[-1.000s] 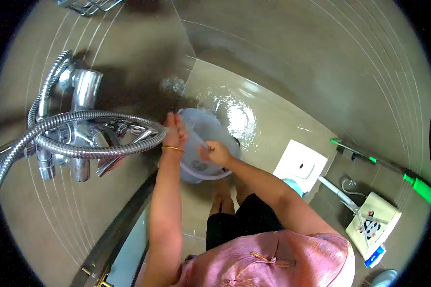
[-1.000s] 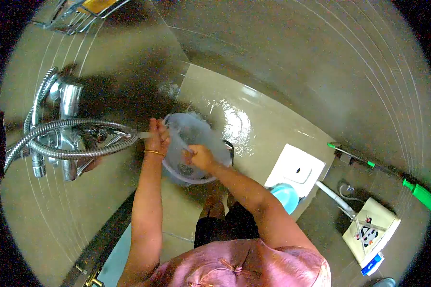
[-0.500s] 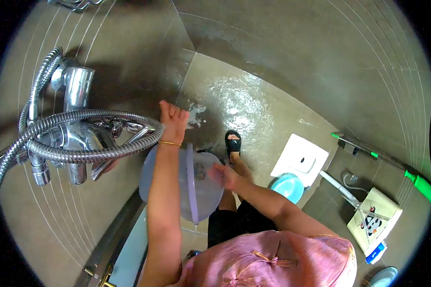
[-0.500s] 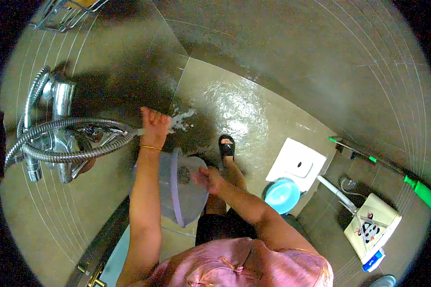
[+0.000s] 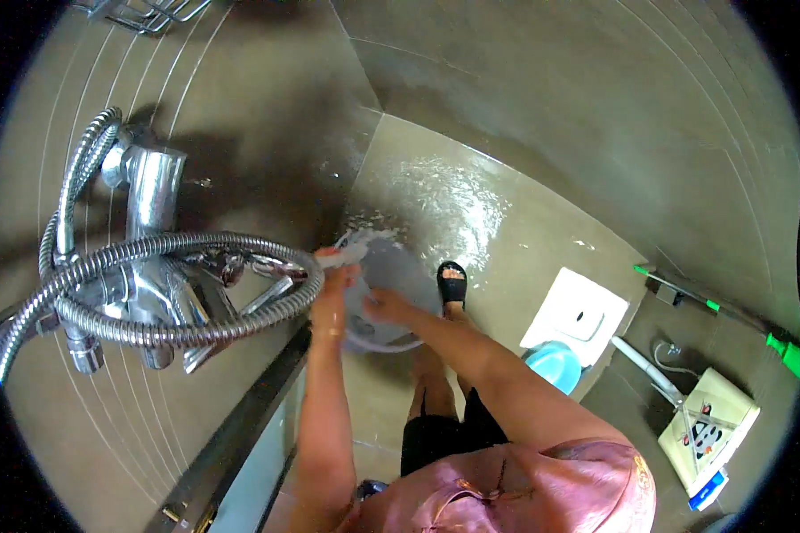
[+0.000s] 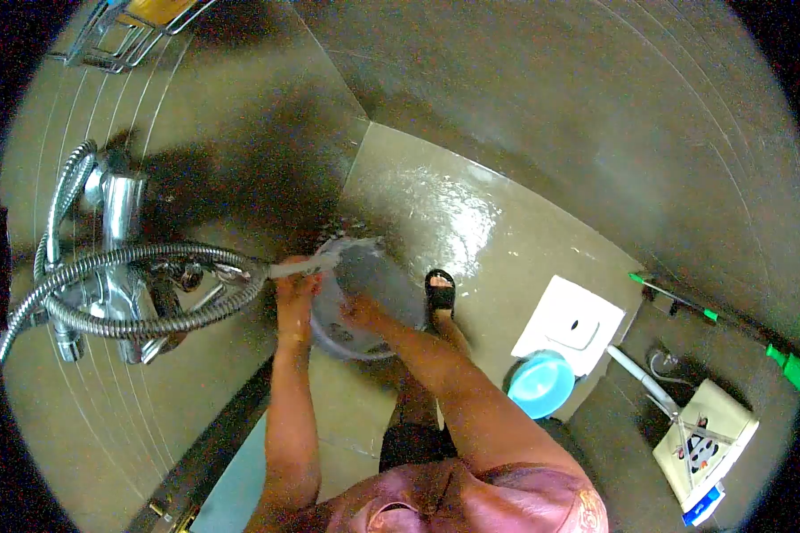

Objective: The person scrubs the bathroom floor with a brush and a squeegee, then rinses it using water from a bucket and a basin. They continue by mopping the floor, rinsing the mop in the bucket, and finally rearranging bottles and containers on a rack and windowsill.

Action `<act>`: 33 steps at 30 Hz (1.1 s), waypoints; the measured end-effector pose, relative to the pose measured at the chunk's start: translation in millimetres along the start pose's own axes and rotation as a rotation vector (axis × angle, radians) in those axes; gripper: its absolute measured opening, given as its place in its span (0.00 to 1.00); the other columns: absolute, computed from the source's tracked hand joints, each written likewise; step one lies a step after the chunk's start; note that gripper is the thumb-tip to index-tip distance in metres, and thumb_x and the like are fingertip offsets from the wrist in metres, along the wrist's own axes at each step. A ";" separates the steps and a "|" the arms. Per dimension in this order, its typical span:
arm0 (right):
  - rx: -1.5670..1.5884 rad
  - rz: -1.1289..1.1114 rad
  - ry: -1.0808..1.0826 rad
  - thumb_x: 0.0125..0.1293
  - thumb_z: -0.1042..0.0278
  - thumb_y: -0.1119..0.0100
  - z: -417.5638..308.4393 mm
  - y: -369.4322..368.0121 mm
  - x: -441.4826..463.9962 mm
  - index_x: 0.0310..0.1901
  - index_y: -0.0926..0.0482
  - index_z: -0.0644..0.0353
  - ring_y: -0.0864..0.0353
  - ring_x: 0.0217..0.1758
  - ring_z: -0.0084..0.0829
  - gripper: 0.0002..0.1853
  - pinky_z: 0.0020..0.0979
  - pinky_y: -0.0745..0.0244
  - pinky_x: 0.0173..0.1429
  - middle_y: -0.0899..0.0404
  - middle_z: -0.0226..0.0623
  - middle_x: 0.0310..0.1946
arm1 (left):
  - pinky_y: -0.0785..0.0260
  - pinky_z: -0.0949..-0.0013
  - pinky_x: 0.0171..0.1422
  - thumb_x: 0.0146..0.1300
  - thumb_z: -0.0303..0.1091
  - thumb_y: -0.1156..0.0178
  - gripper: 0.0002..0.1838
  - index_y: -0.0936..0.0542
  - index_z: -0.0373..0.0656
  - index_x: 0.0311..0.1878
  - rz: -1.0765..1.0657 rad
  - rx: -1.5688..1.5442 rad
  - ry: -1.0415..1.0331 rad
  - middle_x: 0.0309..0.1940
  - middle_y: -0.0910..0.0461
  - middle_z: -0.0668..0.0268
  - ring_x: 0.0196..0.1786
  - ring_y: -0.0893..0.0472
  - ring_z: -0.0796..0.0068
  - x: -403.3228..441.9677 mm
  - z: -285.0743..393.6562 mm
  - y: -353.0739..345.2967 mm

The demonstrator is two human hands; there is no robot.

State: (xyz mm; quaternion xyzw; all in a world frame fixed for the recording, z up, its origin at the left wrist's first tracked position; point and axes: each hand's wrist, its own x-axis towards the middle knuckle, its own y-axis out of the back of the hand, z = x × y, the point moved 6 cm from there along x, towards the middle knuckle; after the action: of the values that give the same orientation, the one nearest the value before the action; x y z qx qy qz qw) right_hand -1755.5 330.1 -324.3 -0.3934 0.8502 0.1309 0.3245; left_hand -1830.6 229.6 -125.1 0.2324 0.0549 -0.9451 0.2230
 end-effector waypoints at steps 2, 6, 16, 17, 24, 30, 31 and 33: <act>-0.513 0.153 0.253 0.56 0.66 0.51 -16.5 20.8 -15.8 0.48 0.31 0.53 0.23 0.40 0.39 0.16 0.37 0.29 0.44 0.27 0.43 0.44 | 0.36 0.70 0.46 0.53 0.26 0.47 0.28 0.41 0.40 0.58 0.011 -0.114 -0.062 0.52 0.35 0.60 0.45 0.29 0.69 -22.3 -14.8 3.9; -0.868 0.077 0.235 0.54 0.69 0.54 12.0 54.5 4.5 0.53 0.32 0.50 0.27 0.48 0.39 0.21 0.42 0.37 0.55 0.27 0.39 0.46 | 0.54 0.62 0.65 0.48 0.29 0.41 0.39 0.48 0.37 0.63 0.112 0.314 -0.163 0.62 0.46 0.56 0.65 0.49 0.60 -50.3 -64.3 17.3; -1.482 0.515 0.272 0.57 0.65 0.54 84.0 116.2 61.4 0.55 0.32 0.48 0.43 0.63 0.35 0.22 0.48 0.70 0.68 0.35 0.33 0.56 | 0.64 0.61 0.68 0.48 0.28 0.40 0.42 0.51 0.39 0.64 0.066 0.516 -0.152 0.65 0.51 0.55 0.68 0.57 0.58 -44.3 -119.1 10.1; -1.913 0.708 0.096 0.57 0.64 0.54 82.7 125.9 60.5 0.55 0.32 0.49 0.47 0.65 0.36 0.22 0.49 0.72 0.68 0.37 0.33 0.58 | 0.64 0.61 0.68 0.48 0.27 0.40 0.41 0.51 0.39 0.64 0.053 0.524 -0.154 0.65 0.52 0.55 0.68 0.57 0.58 -39.0 -118.9 7.1; -1.298 0.141 -0.265 0.53 0.64 0.48 38.5 161.9 6.6 0.57 0.36 0.49 0.58 0.68 0.40 0.27 0.53 0.65 0.66 0.53 0.39 0.65 | 0.55 0.62 0.66 0.49 0.30 0.40 0.36 0.44 0.37 0.62 0.008 0.555 -0.151 0.60 0.42 0.53 0.66 0.49 0.59 -30.7 -108.5 -10.2; -0.644 0.743 -0.093 0.55 0.62 0.51 5.2 185.5 -159.2 0.54 0.32 0.45 0.45 0.63 0.37 0.21 0.49 0.55 0.65 0.41 0.41 0.59 | 0.33 0.64 0.45 0.57 0.33 0.50 0.12 0.26 0.39 0.42 0.216 0.487 0.407 0.37 0.23 0.58 0.42 0.24 0.63 -83.5 -133.8 55.0; -0.536 0.603 -0.213 0.55 0.57 0.52 -10.9 196.1 -205.3 0.45 0.24 0.49 0.43 0.62 0.37 0.16 0.49 0.55 0.64 0.34 0.42 0.53 | 0.31 0.63 0.41 0.58 0.34 0.53 0.11 0.26 0.40 0.41 0.124 0.742 0.246 0.36 0.22 0.57 0.39 0.23 0.61 -84.5 -135.6 68.8; -0.457 0.667 -0.466 0.59 0.50 0.58 9.6 216.2 -275.8 0.36 0.21 0.55 0.31 0.51 0.41 0.20 0.47 0.50 0.62 0.25 0.45 0.41 | 0.30 0.64 0.34 0.58 0.38 0.54 0.13 0.26 0.41 0.40 0.072 1.053 0.207 0.31 0.22 0.58 0.33 0.22 0.59 -85.3 -151.7 99.6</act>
State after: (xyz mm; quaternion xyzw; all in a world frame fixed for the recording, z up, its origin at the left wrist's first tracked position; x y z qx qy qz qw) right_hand -1781.8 637.6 -158.0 -0.1202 0.7840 0.4970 0.3521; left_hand -1655.6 205.8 -220.0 0.4066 -0.4126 -0.8087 0.1021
